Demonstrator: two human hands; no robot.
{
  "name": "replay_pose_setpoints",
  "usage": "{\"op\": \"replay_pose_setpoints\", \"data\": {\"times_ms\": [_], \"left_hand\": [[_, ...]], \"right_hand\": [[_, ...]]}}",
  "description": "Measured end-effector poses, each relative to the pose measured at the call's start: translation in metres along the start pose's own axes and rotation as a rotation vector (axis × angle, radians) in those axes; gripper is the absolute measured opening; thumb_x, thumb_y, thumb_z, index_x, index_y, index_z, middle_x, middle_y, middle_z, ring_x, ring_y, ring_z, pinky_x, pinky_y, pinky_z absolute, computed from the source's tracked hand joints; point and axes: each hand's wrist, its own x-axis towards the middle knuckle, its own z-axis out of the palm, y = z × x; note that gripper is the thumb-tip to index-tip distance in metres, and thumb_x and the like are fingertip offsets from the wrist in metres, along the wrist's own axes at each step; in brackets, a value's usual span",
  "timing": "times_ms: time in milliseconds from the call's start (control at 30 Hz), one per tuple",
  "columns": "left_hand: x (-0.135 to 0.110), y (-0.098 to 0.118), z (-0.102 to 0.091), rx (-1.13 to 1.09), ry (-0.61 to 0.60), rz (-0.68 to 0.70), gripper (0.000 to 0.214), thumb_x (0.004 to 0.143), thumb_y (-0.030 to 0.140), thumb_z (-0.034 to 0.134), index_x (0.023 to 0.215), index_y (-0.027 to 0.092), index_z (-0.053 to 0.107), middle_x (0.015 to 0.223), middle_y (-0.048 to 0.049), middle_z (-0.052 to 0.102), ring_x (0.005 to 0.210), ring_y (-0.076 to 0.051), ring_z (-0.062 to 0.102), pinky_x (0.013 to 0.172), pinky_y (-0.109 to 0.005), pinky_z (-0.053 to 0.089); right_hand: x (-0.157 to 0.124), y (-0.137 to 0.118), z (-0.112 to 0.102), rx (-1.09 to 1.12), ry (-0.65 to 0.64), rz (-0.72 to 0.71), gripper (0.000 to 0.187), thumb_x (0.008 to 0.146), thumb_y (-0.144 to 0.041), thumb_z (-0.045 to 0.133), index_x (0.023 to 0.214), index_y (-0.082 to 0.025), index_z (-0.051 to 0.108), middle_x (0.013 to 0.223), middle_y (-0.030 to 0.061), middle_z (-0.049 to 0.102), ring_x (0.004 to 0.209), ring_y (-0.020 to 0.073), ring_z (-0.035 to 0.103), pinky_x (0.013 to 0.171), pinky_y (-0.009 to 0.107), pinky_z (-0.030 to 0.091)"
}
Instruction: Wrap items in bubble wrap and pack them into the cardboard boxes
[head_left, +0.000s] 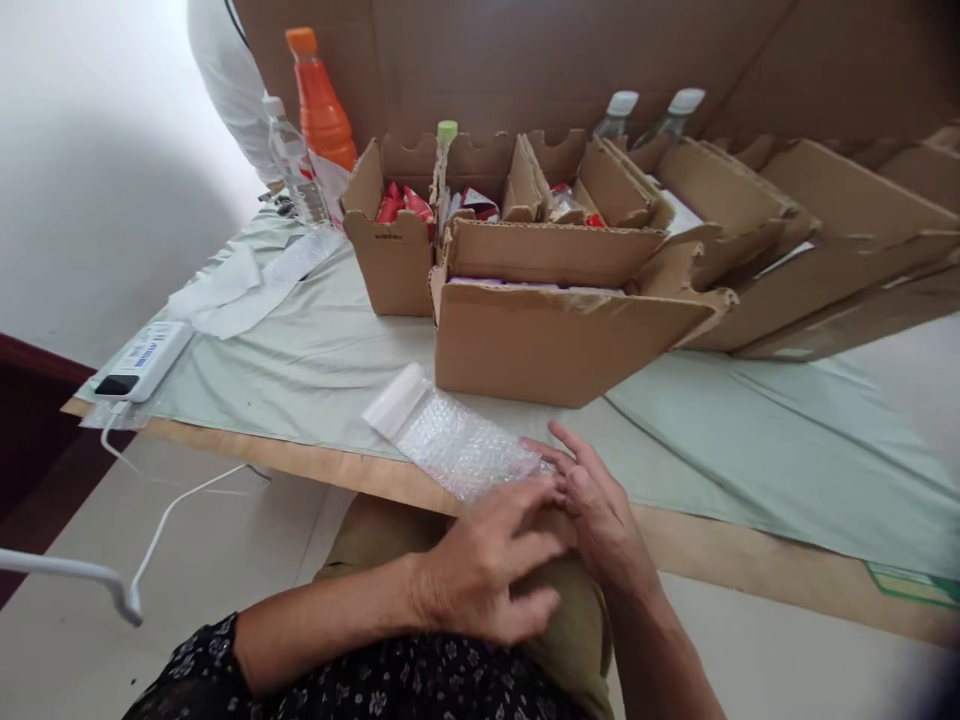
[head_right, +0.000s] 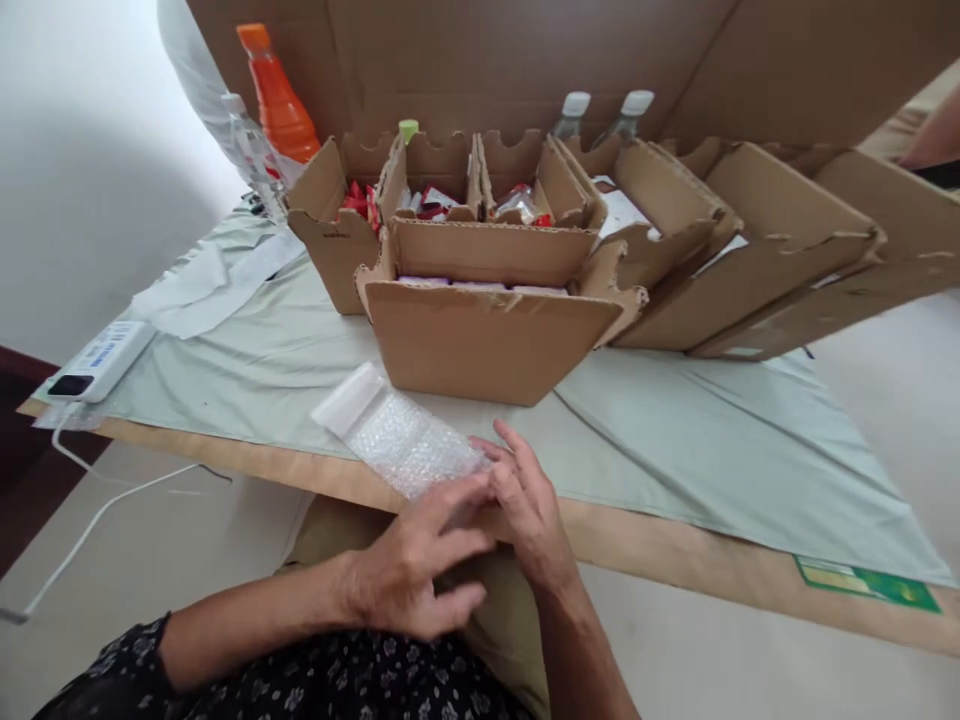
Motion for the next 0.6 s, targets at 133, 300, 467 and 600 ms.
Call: {"op": "replay_pose_setpoints", "data": {"times_ms": [133, 300, 467, 600], "left_hand": [[0.005, 0.014, -0.005, -0.089, 0.023, 0.102, 0.017, 0.085, 0.022, 0.063, 0.098, 0.016, 0.071, 0.125, -0.015, 0.073, 0.128, -0.028, 0.066, 0.12, -0.05, 0.047], [-0.002, -0.029, -0.046, 0.49, 0.143, -0.197, 0.033, 0.087, 0.019, 0.069, 0.12, 0.015, 0.068, 0.143, -0.0215, 0.063, 0.142, -0.038, 0.052, 0.12, -0.062, 0.041], [-0.007, -0.088, -0.08, 0.649, 0.028, -0.604, 0.052, 0.088, 0.029, 0.063, 0.137, 0.012, 0.061, 0.127, -0.0216, 0.071, 0.116, -0.038, 0.066, 0.104, -0.058, 0.051], [-0.008, -0.102, -0.112, 0.529, 0.105, -0.823, 0.028, 0.083, 0.027, 0.055, 0.105, 0.019, 0.071, 0.095, -0.0101, 0.076, 0.096, -0.03, 0.069, 0.095, -0.047, 0.052]], "right_hand": [[0.0, -0.001, -0.012, -0.128, 0.039, 0.037, 0.091, 0.081, -0.064, 0.076, 0.154, -0.021, 0.043, 0.145, 0.0211, 0.062, 0.108, 0.0276, 0.07, 0.089, 0.044, 0.059], [-0.002, 0.005, 0.0, -0.326, 0.078, -0.076, 0.065, 0.089, -0.04, 0.065, 0.15, -0.02, 0.051, 0.131, 0.0148, 0.07, 0.085, 0.0204, 0.07, 0.08, 0.038, 0.059], [-0.004, -0.002, 0.001, -0.462, 0.086, -0.214, 0.042, 0.09, -0.029, 0.056, 0.129, -0.02, 0.069, 0.105, 0.0075, 0.078, 0.09, 0.0207, 0.072, 0.09, 0.036, 0.059], [-0.008, -0.017, -0.031, -0.435, 0.143, -0.222, 0.033, 0.088, -0.033, 0.059, 0.115, -0.02, 0.075, 0.095, 0.0071, 0.078, 0.085, 0.0205, 0.074, 0.083, 0.034, 0.061]]}}
